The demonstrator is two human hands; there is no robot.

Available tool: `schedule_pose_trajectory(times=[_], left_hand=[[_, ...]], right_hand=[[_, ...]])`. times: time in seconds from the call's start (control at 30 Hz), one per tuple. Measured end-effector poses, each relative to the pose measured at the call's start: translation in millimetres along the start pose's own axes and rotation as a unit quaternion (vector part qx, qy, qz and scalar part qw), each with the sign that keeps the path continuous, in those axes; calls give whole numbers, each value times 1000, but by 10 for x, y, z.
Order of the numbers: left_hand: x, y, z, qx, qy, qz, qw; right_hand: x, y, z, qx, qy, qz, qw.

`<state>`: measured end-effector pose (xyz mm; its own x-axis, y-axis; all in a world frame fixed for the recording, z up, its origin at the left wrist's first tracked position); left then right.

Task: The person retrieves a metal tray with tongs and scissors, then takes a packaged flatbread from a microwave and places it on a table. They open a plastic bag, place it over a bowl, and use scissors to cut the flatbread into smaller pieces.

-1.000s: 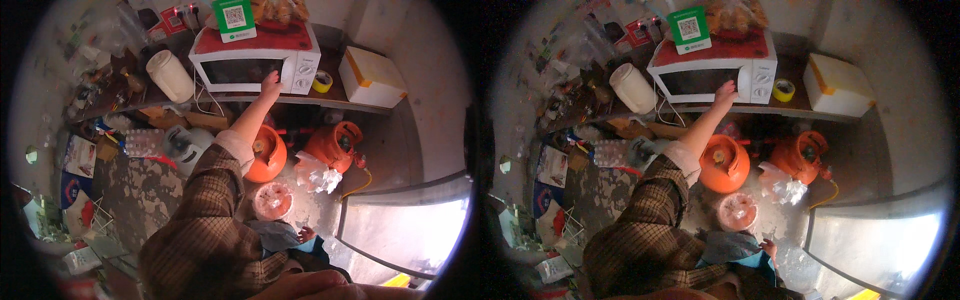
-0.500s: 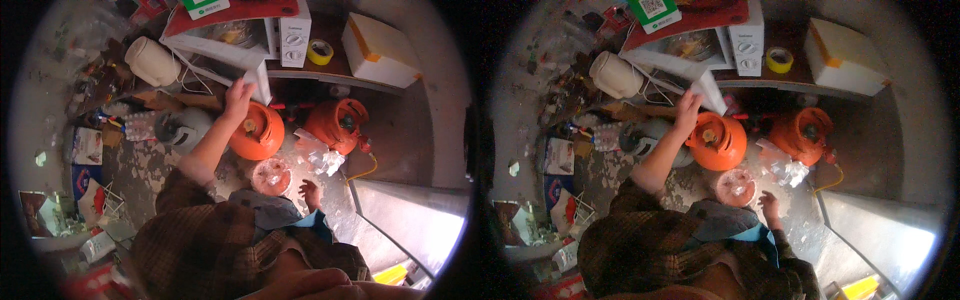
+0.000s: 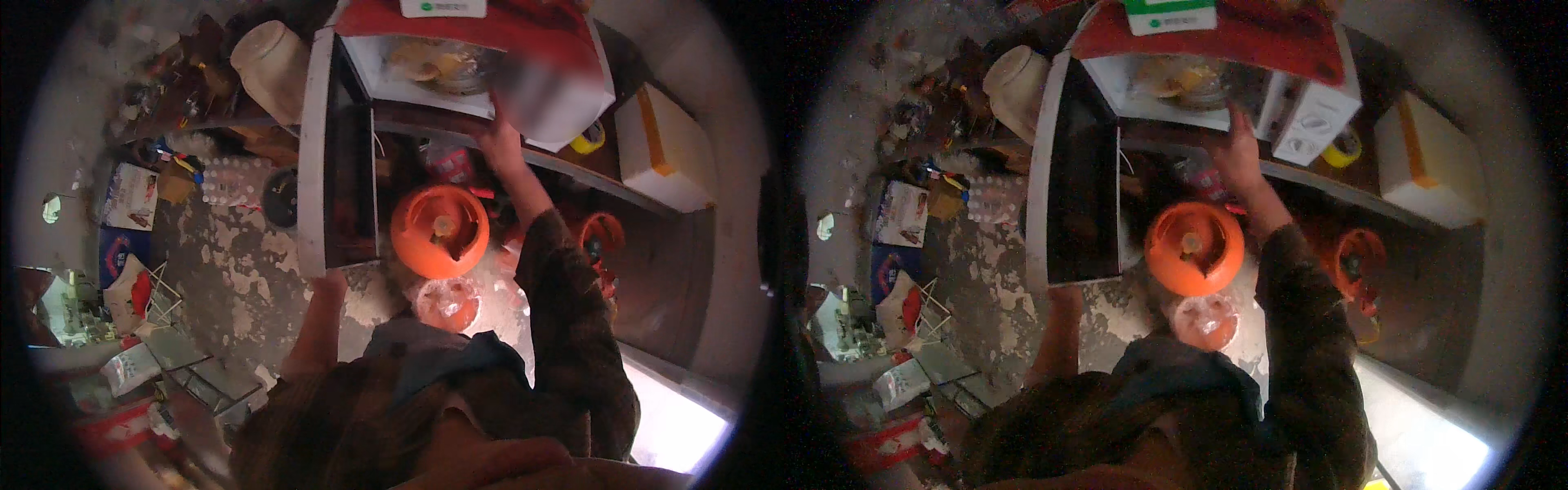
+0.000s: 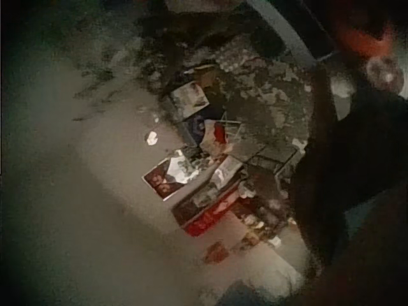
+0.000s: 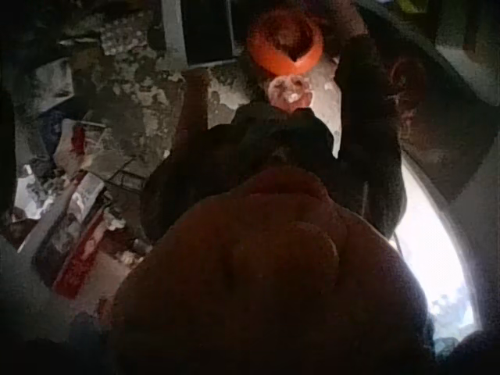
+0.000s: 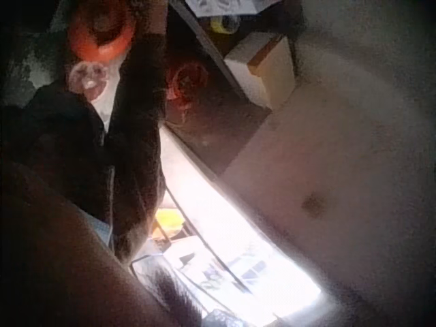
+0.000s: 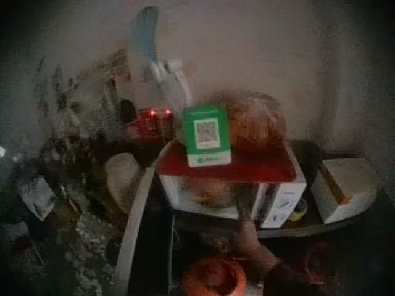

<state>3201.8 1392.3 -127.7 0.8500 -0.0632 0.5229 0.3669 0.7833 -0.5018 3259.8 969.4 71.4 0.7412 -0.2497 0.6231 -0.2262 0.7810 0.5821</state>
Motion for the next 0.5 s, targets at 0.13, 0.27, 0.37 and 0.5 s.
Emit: schedule_pose_trajectory(times=[0.13, 0.27, 0.37, 0.5], left_hand=[[-70, 91, -92, -50, 46, 130, 989], [-278, 23, 15, -109, 85, 239, 961], [-458, -60, 81, -150, 113, 318, 929], [-579, -203, 59, -203, 150, 419, 872]], right_hand=[[942, -406, -204, -85, -29, 35, 995], [1229, -982, -767, -16, 194, -10, 981], [1133, -1090, -1127, 110, 225, -11, 968], [1010, -863, -1442, 274, 258, -15, 926]])
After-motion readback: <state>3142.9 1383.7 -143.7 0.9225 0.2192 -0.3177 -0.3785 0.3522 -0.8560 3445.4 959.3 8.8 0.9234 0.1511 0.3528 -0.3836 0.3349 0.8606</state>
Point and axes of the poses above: each hand's wrist, its own x-axis towards the middle knuckle, its own z-axis out of the back of the hand, y = z × x, the point moved 6 cm from there along x, towards the middle knuckle, and after that the axes turned 5 degrees about x, right-handed, at the moved point
